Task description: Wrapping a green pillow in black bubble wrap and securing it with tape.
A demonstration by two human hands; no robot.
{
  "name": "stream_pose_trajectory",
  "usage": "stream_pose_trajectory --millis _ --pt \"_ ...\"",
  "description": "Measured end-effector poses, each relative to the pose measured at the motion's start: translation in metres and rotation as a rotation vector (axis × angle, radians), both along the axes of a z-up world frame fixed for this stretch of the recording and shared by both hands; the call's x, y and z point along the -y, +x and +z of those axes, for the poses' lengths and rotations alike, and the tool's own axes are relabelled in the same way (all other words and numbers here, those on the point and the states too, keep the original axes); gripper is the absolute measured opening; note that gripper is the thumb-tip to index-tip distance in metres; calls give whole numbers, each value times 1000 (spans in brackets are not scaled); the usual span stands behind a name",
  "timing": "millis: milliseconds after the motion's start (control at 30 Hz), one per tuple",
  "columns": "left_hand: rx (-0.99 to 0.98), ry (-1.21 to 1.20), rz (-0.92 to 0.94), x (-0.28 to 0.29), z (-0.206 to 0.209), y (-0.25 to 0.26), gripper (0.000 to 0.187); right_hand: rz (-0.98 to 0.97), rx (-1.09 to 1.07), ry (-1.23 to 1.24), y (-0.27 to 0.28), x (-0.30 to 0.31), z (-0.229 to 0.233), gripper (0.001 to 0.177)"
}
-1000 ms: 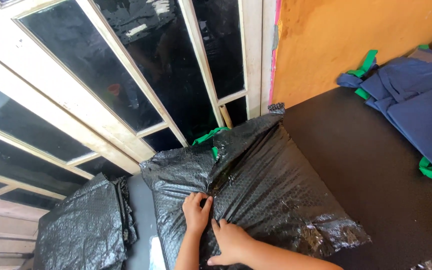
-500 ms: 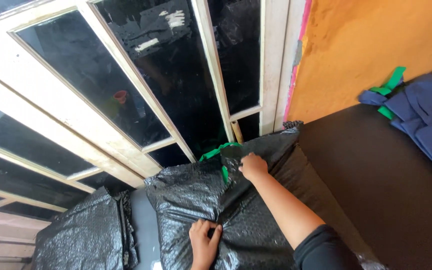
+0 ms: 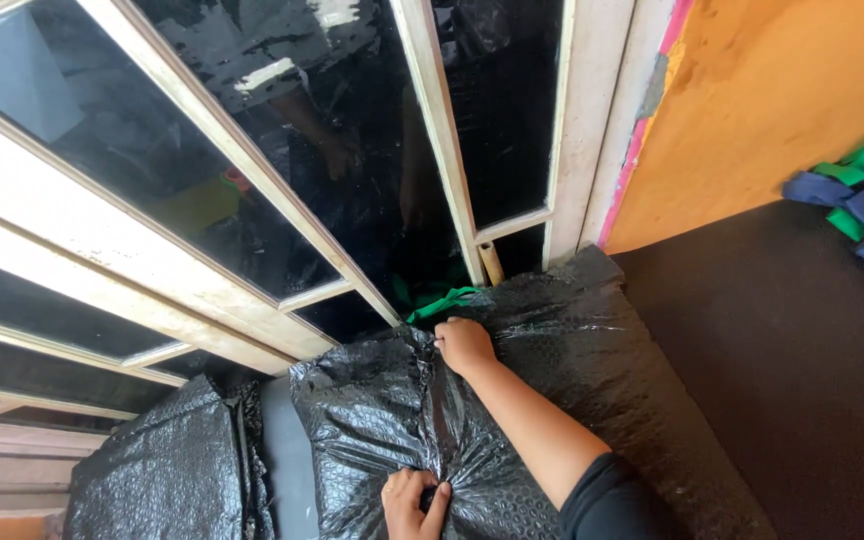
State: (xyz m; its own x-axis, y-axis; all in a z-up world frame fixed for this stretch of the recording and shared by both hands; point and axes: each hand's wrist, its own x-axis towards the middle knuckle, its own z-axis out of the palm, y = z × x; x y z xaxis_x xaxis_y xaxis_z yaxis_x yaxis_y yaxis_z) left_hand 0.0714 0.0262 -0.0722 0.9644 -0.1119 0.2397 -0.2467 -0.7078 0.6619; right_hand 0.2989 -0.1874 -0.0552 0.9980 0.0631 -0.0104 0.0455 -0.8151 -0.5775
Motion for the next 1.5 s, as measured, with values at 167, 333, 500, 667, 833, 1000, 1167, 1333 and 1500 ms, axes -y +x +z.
stream_pose_trajectory --millis 167,333,500,667,833,1000,1167,1333,1500 --pt "12 -59 59 5 -6 -3 43 35 -182 -38 -7 2 29 21" --pt "83 -51 -21 6 23 -1 59 113 -235 -300 -7 -9 34 26" --pt "-27 20 -89 10 45 -1 37 70 -50 -16 -90 -3 134 51" --pt "51 31 -123 9 42 3 36 306 -293 15 -264 9 186 19" --pt "89 30 -129 7 42 -6 37 719 -518 -4 -390 42 84 5" --pt "97 111 -122 10 46 0 39 366 262 -266 -453 35 26 31" --pt "64 204 -94 14 41 -3 41 385 28 -152 -447 36 15 20" --pt "220 384 -69 22 39 -14 41 346 -119 -38 -459 31 44 28" --pt "172 503 -58 23 42 -19 44 275 -268 122 -468 36 109 28"
